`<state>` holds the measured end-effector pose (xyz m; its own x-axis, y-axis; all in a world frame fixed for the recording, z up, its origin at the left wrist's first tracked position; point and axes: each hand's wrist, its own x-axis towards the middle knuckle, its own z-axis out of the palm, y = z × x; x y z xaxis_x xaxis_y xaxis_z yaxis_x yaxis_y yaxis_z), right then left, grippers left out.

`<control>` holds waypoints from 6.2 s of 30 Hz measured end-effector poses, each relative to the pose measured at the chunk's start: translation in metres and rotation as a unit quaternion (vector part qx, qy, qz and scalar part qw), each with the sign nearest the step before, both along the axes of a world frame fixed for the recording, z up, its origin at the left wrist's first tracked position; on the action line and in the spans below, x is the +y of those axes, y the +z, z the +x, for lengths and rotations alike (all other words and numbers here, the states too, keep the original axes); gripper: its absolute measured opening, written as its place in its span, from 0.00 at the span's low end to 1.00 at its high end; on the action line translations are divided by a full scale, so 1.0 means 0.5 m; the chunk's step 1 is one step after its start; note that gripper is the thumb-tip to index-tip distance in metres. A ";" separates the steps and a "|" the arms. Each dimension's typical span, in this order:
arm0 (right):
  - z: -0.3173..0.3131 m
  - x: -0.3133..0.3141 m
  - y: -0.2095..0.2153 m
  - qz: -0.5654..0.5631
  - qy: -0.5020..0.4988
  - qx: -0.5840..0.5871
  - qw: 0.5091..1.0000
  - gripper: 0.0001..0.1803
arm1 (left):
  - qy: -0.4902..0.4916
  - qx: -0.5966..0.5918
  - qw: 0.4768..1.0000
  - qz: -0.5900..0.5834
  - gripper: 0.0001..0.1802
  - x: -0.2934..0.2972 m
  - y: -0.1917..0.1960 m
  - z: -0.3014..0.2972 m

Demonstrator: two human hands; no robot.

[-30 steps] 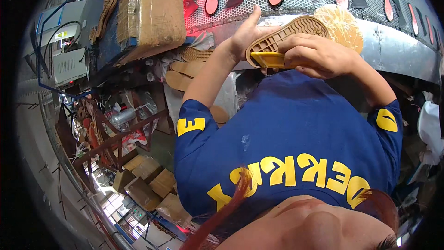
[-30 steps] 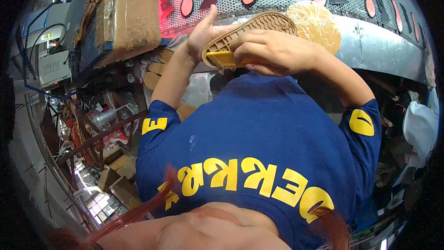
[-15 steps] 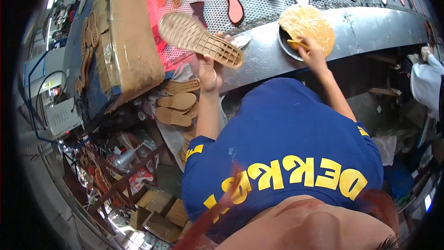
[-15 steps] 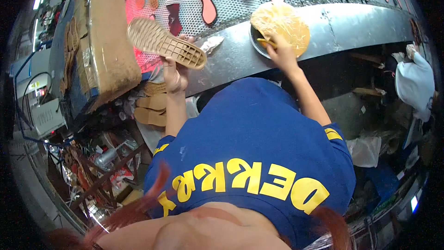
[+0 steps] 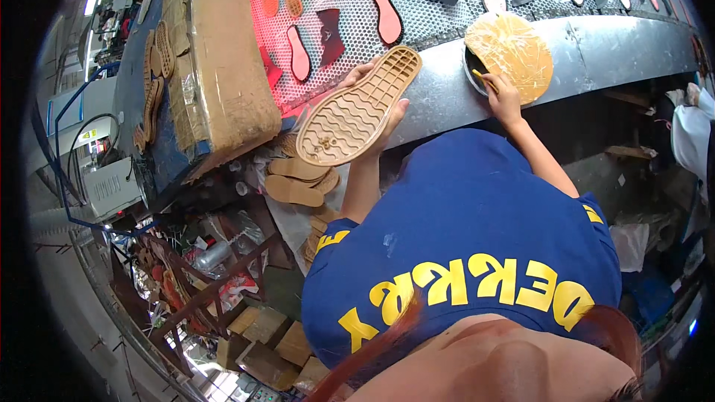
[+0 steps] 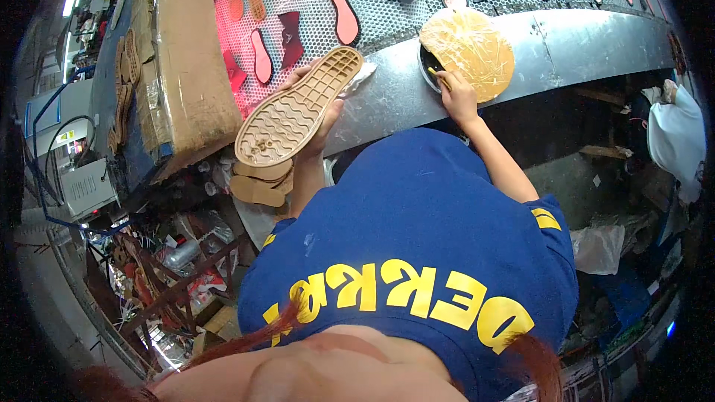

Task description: The person repeatedly picks up brown shoe soles from a stack, applies a yellow substance from a container onto the textured bottom using a yellow plastic spreader, and places the treated soles onto a perforated metal conveyor belt. The process is repeated continuously throughout the clip.

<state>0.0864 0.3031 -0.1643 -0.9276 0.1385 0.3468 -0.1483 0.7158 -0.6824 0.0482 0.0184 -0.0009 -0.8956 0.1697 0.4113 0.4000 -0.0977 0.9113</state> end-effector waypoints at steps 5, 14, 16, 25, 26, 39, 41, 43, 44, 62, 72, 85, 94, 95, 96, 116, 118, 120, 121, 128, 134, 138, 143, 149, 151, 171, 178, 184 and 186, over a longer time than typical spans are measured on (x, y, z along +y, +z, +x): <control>-0.004 0.001 0.014 -0.421 -0.040 -0.109 0.900 0.07 | 0.013 0.041 0.998 0.037 0.45 0.010 0.010 0.001; -0.030 -0.067 0.350 -0.348 0.108 0.196 0.910 0.23 | 0.057 0.106 0.981 -0.149 0.41 0.022 0.095 0.010; -0.025 -0.084 0.406 -0.243 0.133 0.206 0.939 0.27 | 0.054 0.095 0.987 -0.122 0.41 0.030 0.098 0.013; -0.037 -0.116 0.424 -0.189 0.134 0.224 0.947 0.21 | 0.045 0.111 0.985 -0.128 0.43 0.042 0.120 0.027; -0.036 -0.119 0.424 -0.180 0.138 0.222 0.948 0.21 | 0.042 0.109 0.987 -0.107 0.44 0.043 0.118 0.029; -0.010 -0.171 0.451 -0.131 0.253 0.217 0.934 0.27 | 0.103 0.095 0.954 -0.266 0.39 0.038 0.113 0.027; -0.007 -0.183 0.457 -0.122 0.259 0.214 0.934 0.27 | 0.084 0.114 0.989 -0.043 0.39 0.051 0.067 0.010; -0.008 -0.192 0.460 -0.120 0.269 0.216 0.931 0.27 | 0.058 0.113 0.990 0.053 0.38 0.055 0.047 -0.001; -0.004 -0.199 0.464 -0.112 0.270 0.212 0.933 0.27 | 0.067 0.086 0.992 0.067 0.38 0.053 0.041 -0.001; -0.013 -0.239 0.495 -0.082 0.380 0.261 0.884 0.27 | -0.099 -0.124 0.979 0.130 0.37 0.057 0.003 -0.002; -0.043 -0.197 0.495 -0.057 0.435 0.240 0.866 0.17 | -0.186 -0.152 0.970 0.036 0.40 0.042 0.007 -0.001; -0.169 -0.176 0.441 -0.152 0.224 0.211 0.939 0.15 | -0.242 -0.305 0.846 0.365 0.46 0.016 0.071 -0.033; -0.121 -0.179 0.418 -0.239 0.341 0.037 0.909 0.17 | -0.117 -0.423 0.809 0.391 0.49 0.000 0.035 -0.017; -0.159 -0.172 0.408 -0.216 0.284 0.045 0.933 0.16 | -0.185 -0.397 0.811 0.389 0.49 -0.001 0.028 -0.017; -0.193 -0.175 0.405 -0.283 0.264 0.010 0.922 0.17 | -0.253 -0.368 0.808 0.383 0.49 -0.001 0.022 -0.020; -0.066 -0.108 0.394 -0.401 0.083 0.015 0.912 0.10 | -0.131 -0.236 0.836 0.477 0.54 -0.322 -0.152 -0.612; -0.058 -0.090 0.369 -0.423 0.103 0.003 0.900 0.10 | 0.261 -0.431 0.667 0.548 0.47 -0.437 -0.261 -0.608; -0.042 -0.067 0.332 -0.443 0.093 -0.017 0.892 0.11 | 0.502 -0.381 0.726 0.275 0.25 -0.426 -0.377 -0.520; -0.029 -0.059 0.316 -0.435 0.064 -0.022 0.898 0.13 | 0.535 -0.355 0.766 0.033 0.22 -0.395 -0.415 -0.457; -0.004 0.008 0.233 -0.378 -0.035 -0.095 0.920 0.13 | 0.578 -0.323 0.501 -0.557 0.54 -0.438 -0.421 0.099; -0.026 0.026 0.134 -0.252 -0.013 -0.101 0.962 0.10 | 0.481 -0.514 0.408 -0.581 0.54 -0.488 -0.374 0.189; -0.027 0.034 0.069 -0.095 -0.027 -0.084 0.992 0.08 | 0.391 -0.616 0.506 -0.460 0.59 -0.513 -0.289 0.189; -0.012 0.021 0.047 -0.064 -0.020 -0.096 0.993 0.07 | 0.350 -0.571 0.739 0.074 0.20 -0.558 -0.255 0.196; -0.014 0.014 0.030 0.150 0.010 -0.007 0.989 0.10 | 0.193 -0.583 0.788 0.032 0.16 -0.356 -0.152 0.114; -0.019 0.005 0.008 0.199 0.018 0.017 0.980 0.12 | 0.211 -0.553 0.801 -0.085 0.16 -0.346 -0.191 0.121; -0.034 0.045 0.015 -0.687 -0.099 -0.197 0.693 0.16 | 0.329 -0.204 0.818 -0.425 0.16 -0.184 -0.415 -0.093; -0.093 0.020 0.174 -0.737 0.002 -0.097 0.669 0.14 | 0.000 -0.304 0.937 0.174 0.24 -0.078 -0.177 -0.113; -0.099 -0.103 0.410 -0.265 0.103 0.175 0.943 0.10 | -0.195 -0.350 0.878 0.262 0.45 -0.009 -0.050 -0.018; -0.105 -0.123 0.446 -0.124 0.140 0.235 0.954 0.12 | -0.213 -0.364 0.863 0.277 0.46 0.010 -0.031 0.005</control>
